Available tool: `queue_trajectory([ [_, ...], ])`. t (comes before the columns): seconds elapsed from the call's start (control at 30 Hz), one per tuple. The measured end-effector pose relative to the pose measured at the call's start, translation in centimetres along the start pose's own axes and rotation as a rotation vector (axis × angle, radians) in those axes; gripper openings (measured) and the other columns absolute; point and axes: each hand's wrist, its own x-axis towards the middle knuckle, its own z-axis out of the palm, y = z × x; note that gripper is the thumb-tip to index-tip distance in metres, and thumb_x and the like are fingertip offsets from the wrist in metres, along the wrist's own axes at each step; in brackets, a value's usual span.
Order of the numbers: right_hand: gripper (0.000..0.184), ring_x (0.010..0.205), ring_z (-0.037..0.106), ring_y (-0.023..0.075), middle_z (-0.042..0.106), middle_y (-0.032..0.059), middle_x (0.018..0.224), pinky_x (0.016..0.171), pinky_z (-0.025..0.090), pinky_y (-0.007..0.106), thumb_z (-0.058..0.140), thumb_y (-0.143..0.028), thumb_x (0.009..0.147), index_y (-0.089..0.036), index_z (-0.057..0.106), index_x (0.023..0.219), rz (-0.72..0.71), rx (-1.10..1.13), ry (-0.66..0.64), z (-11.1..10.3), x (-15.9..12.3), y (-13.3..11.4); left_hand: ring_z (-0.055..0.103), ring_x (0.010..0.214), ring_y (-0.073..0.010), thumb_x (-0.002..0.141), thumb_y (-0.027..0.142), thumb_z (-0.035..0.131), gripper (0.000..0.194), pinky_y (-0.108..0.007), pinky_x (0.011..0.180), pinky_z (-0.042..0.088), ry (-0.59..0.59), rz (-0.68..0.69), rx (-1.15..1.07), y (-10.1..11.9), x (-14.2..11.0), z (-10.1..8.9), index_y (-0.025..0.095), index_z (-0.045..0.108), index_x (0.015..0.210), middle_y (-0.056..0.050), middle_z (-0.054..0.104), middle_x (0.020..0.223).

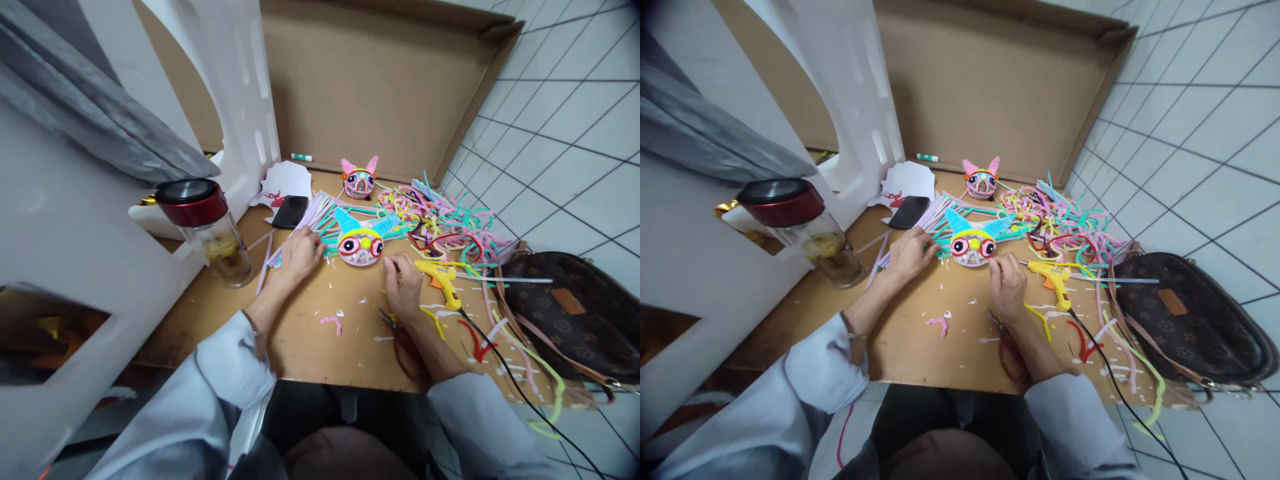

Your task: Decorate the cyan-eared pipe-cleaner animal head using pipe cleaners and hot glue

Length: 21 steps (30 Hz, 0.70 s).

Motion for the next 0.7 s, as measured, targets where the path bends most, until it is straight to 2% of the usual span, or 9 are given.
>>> queue_trajectory([
  [0.1, 0.022, 0.073, 0.056, 0.0208, 0.060, 0.0037, 0.075, 0.071, 0.045, 0.036, 0.047, -0.037, 0.096, -0.025, 0.055, 0.078, -0.004, 0.005, 0.063, 0.05, 0.15, 0.14, 0.063, 0.110, -0.0343, 0.096, 0.031, 0.051, 0.030, -0.040, 0.083, 0.047, 0.053, -0.091, 0.023, 0.07, 0.18, -0.34, 0.018, 0.072, 0.113, -0.017, 0.069, 0.114],
  [0.27, 0.020, 0.075, 0.058, 0.0213, 0.064, 0.0041, 0.077, 0.072, 0.047, 0.037, 0.051, -0.039, 0.093, -0.024, 0.060, 0.082, 0.024, 0.047, 0.082, 0.09, 0.29, 0.28, 0.067, 0.106, -0.0369, 0.093, 0.019, 0.046, 0.032, -0.043, 0.080, 0.048, -0.068, -0.142, 0.118, -0.06, 0.68, -0.14, 0.014, 0.077, 0.102, -0.023, 0.072, 0.112],
  [0.43, 0.019, 0.074, 0.060, 0.0211, 0.067, 0.0052, 0.081, 0.071, 0.049, 0.037, 0.054, -0.039, 0.091, -0.023, 0.064, 0.087, 0.046, 0.050, 0.106, 0.08, 0.27, 0.60, 0.072, 0.097, -0.0374, 0.093, 0.010, 0.038, 0.039, -0.043, 0.077, 0.049, -0.048, -0.188, 0.134, -0.09, 0.97, 0.09, 0.005, 0.075, 0.107, -0.029, 0.073, 0.104],
  [0.53, 0.022, 0.073, 0.060, 0.0206, 0.067, 0.0045, 0.080, 0.070, 0.049, 0.035, 0.054, -0.041, 0.091, -0.023, 0.064, 0.086, 0.073, 0.059, 0.105, 0.08, 0.27, 0.77, 0.071, 0.103, -0.0358, 0.094, 0.009, 0.036, 0.040, -0.041, 0.080, 0.050, -0.028, -0.218, 0.150, 0.16, 0.95, -0.14, 0.005, 0.072, 0.112, -0.027, 0.073, 0.106],
  [0.6, 0.025, 0.071, 0.059, 0.0195, 0.066, 0.0029, 0.076, 0.068, 0.048, 0.034, 0.054, -0.044, 0.092, -0.022, 0.063, 0.083, 0.076, 0.053, 0.088, 0.07, 0.26, 0.82, 0.070, 0.108, -0.0346, 0.096, 0.014, 0.039, 0.037, -0.040, 0.083, 0.051, -0.034, -0.214, 0.159, 0.38, 0.91, -0.26, 0.008, 0.070, 0.116, -0.024, 0.073, 0.111],
  [0.7, 0.027, 0.068, 0.056, 0.0173, 0.061, 0.0006, 0.071, 0.066, 0.045, 0.031, 0.053, -0.044, 0.093, -0.022, 0.059, 0.078, 0.053, 0.031, 0.077, 0.04, 0.20, 0.79, 0.068, 0.113, -0.0343, 0.096, 0.022, 0.046, 0.035, -0.040, 0.086, 0.051, -0.088, -0.175, 0.180, 0.52, 0.94, -0.11, 0.012, 0.069, 0.121, -0.020, 0.072, 0.119],
])
